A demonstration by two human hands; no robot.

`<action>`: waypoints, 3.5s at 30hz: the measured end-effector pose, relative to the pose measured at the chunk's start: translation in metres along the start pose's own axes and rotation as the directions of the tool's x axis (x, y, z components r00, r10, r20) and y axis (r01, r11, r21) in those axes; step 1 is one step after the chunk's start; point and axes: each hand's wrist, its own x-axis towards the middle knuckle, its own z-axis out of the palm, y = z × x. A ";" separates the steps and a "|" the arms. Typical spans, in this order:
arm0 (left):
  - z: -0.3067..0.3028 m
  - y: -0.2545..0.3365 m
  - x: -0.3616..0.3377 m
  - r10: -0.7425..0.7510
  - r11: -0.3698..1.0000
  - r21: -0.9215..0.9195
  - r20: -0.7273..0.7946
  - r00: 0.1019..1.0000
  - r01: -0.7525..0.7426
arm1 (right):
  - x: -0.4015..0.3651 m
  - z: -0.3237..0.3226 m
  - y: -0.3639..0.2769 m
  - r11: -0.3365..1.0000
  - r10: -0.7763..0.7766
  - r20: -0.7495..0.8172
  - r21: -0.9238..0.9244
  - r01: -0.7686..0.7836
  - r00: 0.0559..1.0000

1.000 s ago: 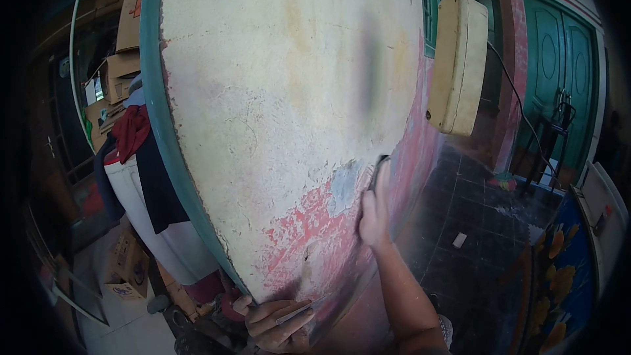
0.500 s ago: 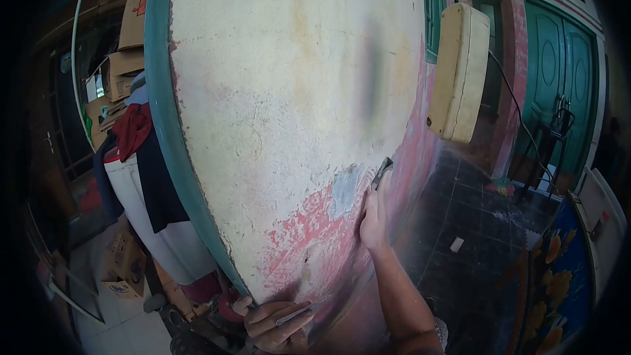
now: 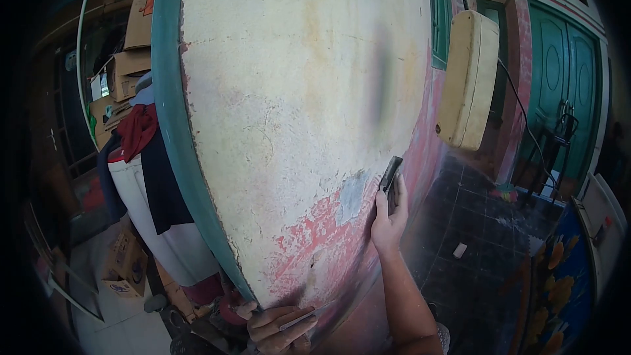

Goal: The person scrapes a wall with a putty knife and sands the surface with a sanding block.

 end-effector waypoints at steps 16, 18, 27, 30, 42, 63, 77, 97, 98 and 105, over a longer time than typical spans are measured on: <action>0.006 0.002 0.003 -0.006 0.993 -0.115 -0.079 0.997 -0.004 | 0.015 -0.021 -0.039 0.949 0.253 0.058 0.179 -0.260 0.966; 0.005 0.001 0.005 0.023 0.992 -0.125 -0.074 0.997 -0.032 | 0.013 -0.015 -0.038 0.978 0.207 0.043 -0.002 -0.207 0.977; 0.010 -0.003 -0.002 0.022 0.991 -0.132 -0.078 0.997 -0.032 | 0.012 -0.027 -0.016 0.975 -0.085 -0.160 -0.218 0.049 0.983; 0.005 0.000 0.003 0.021 0.995 -0.093 -0.068 0.997 -0.028 | 0.015 -0.043 -0.005 0.848 -0.276 -0.100 -0.494 0.193 0.956; 0.009 0.001 0.001 0.027 0.999 -0.016 -0.142 0.990 -0.030 | 0.011 -0.011 -0.053 0.935 -0.245 0.000 -0.265 0.236 0.970; 0.008 0.006 0.007 -0.003 0.993 -0.114 -0.101 0.995 -0.008 | 0.004 -0.031 0.000 0.796 -0.127 0.169 -0.570 0.202 0.977; 0.002 0.006 0.005 0.000 1.000 0.019 -0.040 0.999 0.001 | -0.002 0.003 -0.058 0.650 -0.371 0.322 -0.580 0.491 0.871; 0.017 0.005 -0.043 -0.189 0.939 0.325 0.216 0.958 0.112 | 0.010 -0.016 -0.012 0.876 -0.161 0.185 -0.426 0.227 0.969; 0.008 0.011 -0.022 -0.161 0.936 0.341 0.200 0.967 0.085 | 0.010 -0.015 -0.016 0.863 -0.190 0.208 -0.431 0.264 0.960; 0.014 0.012 -0.010 -0.126 0.935 0.340 0.056 0.991 0.099 | -0.006 0.011 -0.084 0.740 -0.303 0.354 -0.498 0.453 0.885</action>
